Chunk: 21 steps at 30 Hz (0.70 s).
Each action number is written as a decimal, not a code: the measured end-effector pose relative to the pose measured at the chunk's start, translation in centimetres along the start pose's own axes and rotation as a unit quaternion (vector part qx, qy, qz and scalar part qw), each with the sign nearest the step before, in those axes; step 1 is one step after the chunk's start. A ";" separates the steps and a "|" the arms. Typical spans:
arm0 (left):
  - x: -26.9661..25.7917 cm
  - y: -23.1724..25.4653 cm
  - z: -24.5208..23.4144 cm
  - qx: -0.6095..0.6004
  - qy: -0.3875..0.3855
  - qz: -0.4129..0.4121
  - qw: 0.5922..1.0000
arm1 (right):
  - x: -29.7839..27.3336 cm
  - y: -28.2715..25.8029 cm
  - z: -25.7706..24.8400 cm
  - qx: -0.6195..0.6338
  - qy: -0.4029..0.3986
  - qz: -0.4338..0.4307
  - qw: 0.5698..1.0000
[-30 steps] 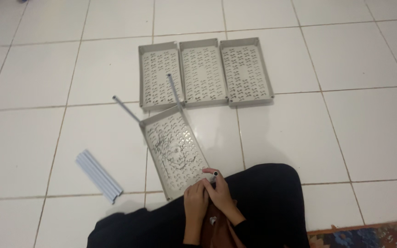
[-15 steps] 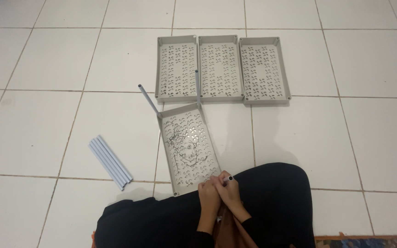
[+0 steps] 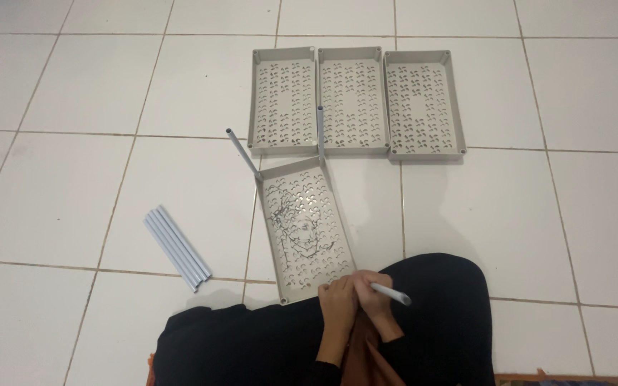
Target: The person assembles a storage shelf by inserting white plastic rods into the corner holes of perforated gray trays. They handle multiple trays and rods, connecting them to form a multi-tiered structure on a tiled floor.
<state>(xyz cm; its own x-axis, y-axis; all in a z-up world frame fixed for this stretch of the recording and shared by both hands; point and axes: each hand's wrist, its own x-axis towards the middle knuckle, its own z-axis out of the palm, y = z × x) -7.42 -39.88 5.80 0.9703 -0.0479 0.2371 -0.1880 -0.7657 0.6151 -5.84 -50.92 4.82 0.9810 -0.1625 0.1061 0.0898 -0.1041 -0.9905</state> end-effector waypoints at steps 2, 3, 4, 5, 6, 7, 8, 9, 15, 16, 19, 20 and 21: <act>-0.2 -0.1 0.5 -0.010 -0.024 -0.023 0.999 | 0.5 0.4 -1.3 0.011 0.025 -0.022 0.999; -0.5 0.0 0.6 -0.015 -0.026 -0.030 0.999 | 0.5 0.6 -2.0 0.016 0.036 -0.032 0.999; -0.5 -0.1 0.5 -0.019 -0.026 -0.036 0.999 | 0.6 1.0 -2.4 0.029 0.046 0.014 0.998; -0.5 -0.1 0.3 -0.022 -0.026 -0.042 0.999 | 0.7 1.4 -2.7 0.041 0.056 0.059 0.996; -0.3 -0.2 -0.1 -0.041 -0.018 -0.025 0.999 | 1.0 1.9 -2.7 0.055 0.067 0.103 0.991; -0.2 -0.2 -0.7 -0.060 -0.011 -0.007 0.998 | 1.0 2.3 -2.7 0.060 0.045 0.110 0.991; -0.4 -0.1 -1.3 -0.079 -0.004 0.010 0.997 | 0.7 2.6 -2.8 0.063 0.022 0.119 0.991; -0.5 -0.1 -1.9 -0.114 -0.015 0.013 0.993 | 0.5 3.0 -2.8 0.067 0.000 0.129 0.989; 0.4 -2.3 -6.3 -0.205 -0.079 -0.110 0.969 | 1.0 1.6 0.9 0.105 -0.139 0.109 0.979; 0.7 -3.2 -7.3 -0.193 -0.040 -0.096 0.976 | 1.4 0.6 2.1 0.098 -0.159 0.111 0.976; 1.6 -6.7 -10.7 -0.194 -0.037 -0.116 0.973 | 2.6 -2.7 6.2 0.063 -0.205 0.102 0.971; 1.8 -8.2 -12.1 -0.201 -0.058 -0.134 0.969 | 2.7 -3.6 7.6 0.039 -0.209 0.089 0.973; 2.1 -10.2 -13.6 -0.195 -0.085 -0.193 0.958 | 3.0 -4.4 9.2 0.016 -0.213 0.077 0.974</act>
<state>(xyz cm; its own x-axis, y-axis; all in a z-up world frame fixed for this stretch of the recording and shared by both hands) -5.51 -23.47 10.26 0.9837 0.0616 -0.1690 0.1785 -0.4519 0.8740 -1.71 -41.91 8.65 0.9648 0.2494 -0.0830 -0.0649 -0.0797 -0.9947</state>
